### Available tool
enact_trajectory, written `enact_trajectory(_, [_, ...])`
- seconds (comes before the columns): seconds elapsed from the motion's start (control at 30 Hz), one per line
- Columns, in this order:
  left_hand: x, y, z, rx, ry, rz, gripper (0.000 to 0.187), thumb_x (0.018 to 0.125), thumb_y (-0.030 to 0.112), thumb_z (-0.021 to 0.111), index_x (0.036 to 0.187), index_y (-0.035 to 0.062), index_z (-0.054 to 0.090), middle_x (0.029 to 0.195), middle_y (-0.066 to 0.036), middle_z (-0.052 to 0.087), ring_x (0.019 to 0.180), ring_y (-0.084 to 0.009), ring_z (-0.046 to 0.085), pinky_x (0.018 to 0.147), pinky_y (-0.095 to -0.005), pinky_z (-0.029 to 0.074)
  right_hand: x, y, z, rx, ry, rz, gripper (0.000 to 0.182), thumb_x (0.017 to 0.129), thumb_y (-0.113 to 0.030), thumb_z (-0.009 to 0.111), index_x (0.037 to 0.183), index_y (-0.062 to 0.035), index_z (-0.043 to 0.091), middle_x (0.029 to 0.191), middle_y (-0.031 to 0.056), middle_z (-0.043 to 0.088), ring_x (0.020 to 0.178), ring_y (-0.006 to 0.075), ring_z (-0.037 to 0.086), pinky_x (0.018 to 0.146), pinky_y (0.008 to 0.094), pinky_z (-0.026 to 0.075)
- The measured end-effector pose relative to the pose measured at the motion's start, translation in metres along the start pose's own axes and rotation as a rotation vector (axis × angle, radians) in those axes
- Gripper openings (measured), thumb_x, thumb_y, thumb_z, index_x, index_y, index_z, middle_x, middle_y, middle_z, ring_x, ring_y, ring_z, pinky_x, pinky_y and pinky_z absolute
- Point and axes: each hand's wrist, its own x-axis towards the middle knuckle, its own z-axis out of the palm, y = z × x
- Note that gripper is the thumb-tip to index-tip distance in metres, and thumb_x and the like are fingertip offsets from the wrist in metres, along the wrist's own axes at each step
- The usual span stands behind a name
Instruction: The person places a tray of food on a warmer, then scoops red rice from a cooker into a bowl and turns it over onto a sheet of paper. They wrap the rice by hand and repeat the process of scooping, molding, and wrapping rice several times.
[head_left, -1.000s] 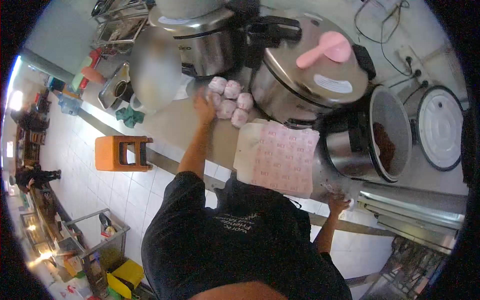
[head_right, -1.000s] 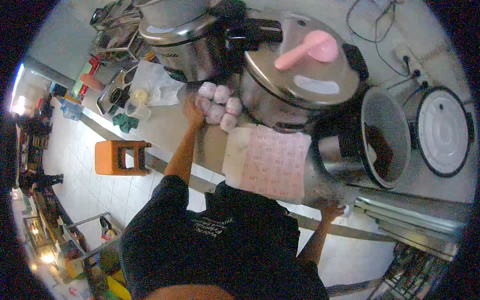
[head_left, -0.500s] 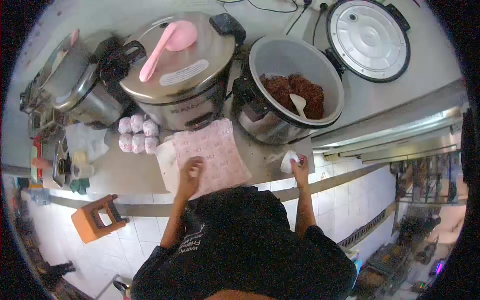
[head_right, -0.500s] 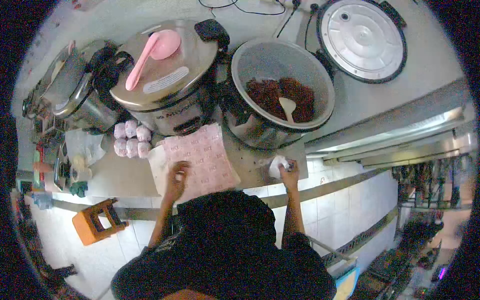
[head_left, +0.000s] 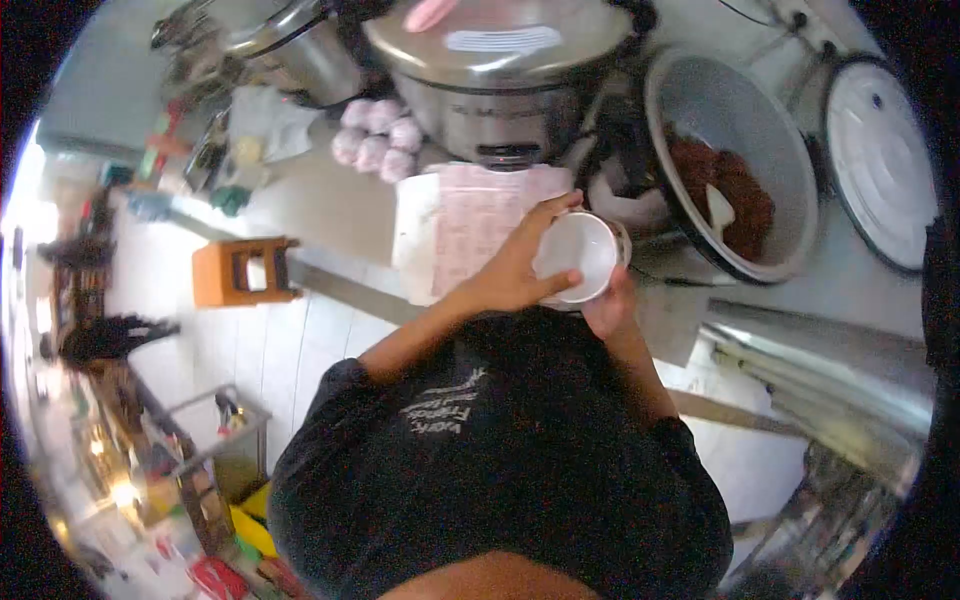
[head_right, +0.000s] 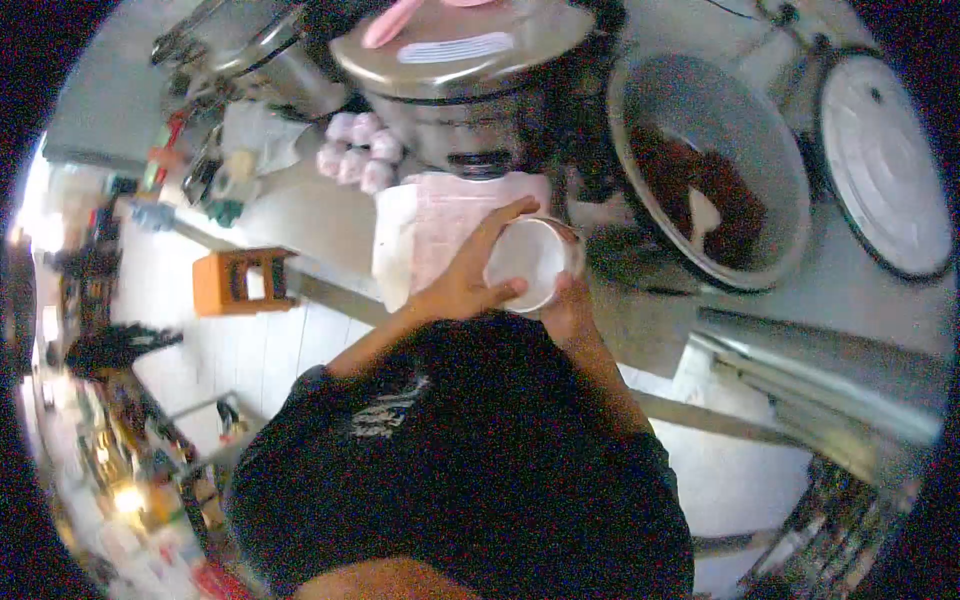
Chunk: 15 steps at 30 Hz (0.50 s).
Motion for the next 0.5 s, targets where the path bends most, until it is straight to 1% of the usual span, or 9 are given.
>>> enact_trajectory(0.07, [-0.007,0.013,0.004,0.185,0.127,0.079,0.072,0.076,0.034,0.075,0.135,0.0061,0.045,0.136,-0.021,0.044,0.131,-0.0358,0.037,0.109,-0.046,0.029,0.001,0.004,0.004,-0.308,0.011,-0.109,0.073,0.084,-0.046,0.054,0.138,0.0004,0.037,0.137,0.0146,0.045,0.128,0.0278,0.043,0.108,0.0402,0.031])
enact_trajectory(0.13, [-0.023,0.015,-0.001,0.461,0.154,0.201,0.067,0.074,0.037,0.076,0.131,0.0125,0.052,0.135,-0.018,0.045,0.129,-0.0357,0.039,0.108,-0.0473,0.03,-0.006,-0.001,-0.006,-0.214,0.036,-0.023,0.071,0.083,-0.043,0.055,0.137,-0.0009,0.036,0.132,0.0138,0.048,0.124,0.0271,0.045,0.104,0.0391,0.036])
enact_trajectory(0.17, [-0.029,0.018,-0.001,0.664,0.054,0.265,0.054,0.069,0.035,0.079,0.118,0.0192,0.062,0.129,-0.011,0.051,0.123,-0.0353,0.046,0.103,-0.0471,0.036,-0.007,0.0,-0.008,-0.137,0.006,0.028,0.07,0.081,-0.038,0.056,0.137,-0.0023,0.035,0.13,0.0144,0.049,0.122,0.0274,0.047,0.102,0.0394,0.039])
enact_trajectory(0.27, [-0.044,-0.002,-0.006,0.82,0.049,0.353,0.043,0.064,0.033,0.081,0.102,0.0189,0.065,0.117,-0.006,0.057,0.117,-0.0361,0.051,0.098,-0.0464,0.041,0.005,0.006,-0.002,-0.14,-0.071,-0.004,0.06,0.09,-0.042,0.049,0.134,-0.003,0.04,0.127,0.0128,0.052,0.12,0.0251,0.05,0.1,0.0386,0.041])
enact_trajectory(0.3, [-0.046,-0.015,-0.008,0.729,0.088,0.378,0.04,0.058,0.029,0.084,0.088,0.015,0.062,0.107,-0.006,0.058,0.115,-0.0367,0.052,0.095,-0.046,0.043,0.005,0.0,0.008,-0.155,-0.032,0.021,0.062,0.092,-0.047,0.044,0.134,-0.0022,0.041,0.129,0.0123,0.051,0.121,0.0242,0.048,0.102,0.0381,0.038])
enact_trajectory(0.33, [-0.046,-0.011,-0.007,0.623,0.116,0.304,0.041,0.056,0.028,0.085,0.087,0.0145,0.061,0.106,-0.006,0.058,0.114,-0.0369,0.052,0.094,-0.0462,0.043,0.006,-0.005,0.015,-0.17,0.005,0.047,0.064,0.095,-0.053,0.038,0.134,-0.0015,0.041,0.131,0.0118,0.049,0.123,0.0233,0.046,0.104,0.0377,0.036])
enact_trajectory(0.37, [-0.047,-0.006,-0.009,0.521,0.143,0.229,0.043,0.054,0.027,0.086,0.086,0.014,0.06,0.105,-0.006,0.057,0.114,-0.0371,0.052,0.094,-0.0463,0.043,0.012,-0.006,0.014,-0.219,-0.081,-0.022,0.052,0.1,-0.046,0.036,0.127,-0.0025,0.047,0.125,0.0106,0.054,0.117,0.0208,0.051,0.1,0.0349,0.04])
enact_trajectory(0.47, [-0.05,-0.006,-0.017,0.379,0.243,0.247,0.046,0.05,0.02,0.087,0.084,0.0131,0.056,0.105,-0.007,0.055,0.113,-0.0378,0.051,0.092,-0.0463,0.044,0.015,-0.005,0.011,-0.495,0.118,-0.172,0.036,0.101,-0.034,0.044,0.119,-0.0043,0.052,0.115,0.0084,0.059,0.106,0.0174,0.057,0.092,0.0304,0.045])
enact_trajectory(0.5, [-0.048,-0.009,-0.019,0.349,0.276,0.302,0.047,0.05,0.018,0.088,0.083,0.0129,0.054,0.105,-0.008,0.054,0.112,-0.038,0.051,0.092,-0.0463,0.044,0.016,-0.006,0.015,-0.469,0.19,-0.289,0.028,0.098,-0.028,0.054,0.115,-0.0058,0.053,0.095,0.0046,0.062,0.091,0.0141,0.059,0.081,0.0304,0.05])
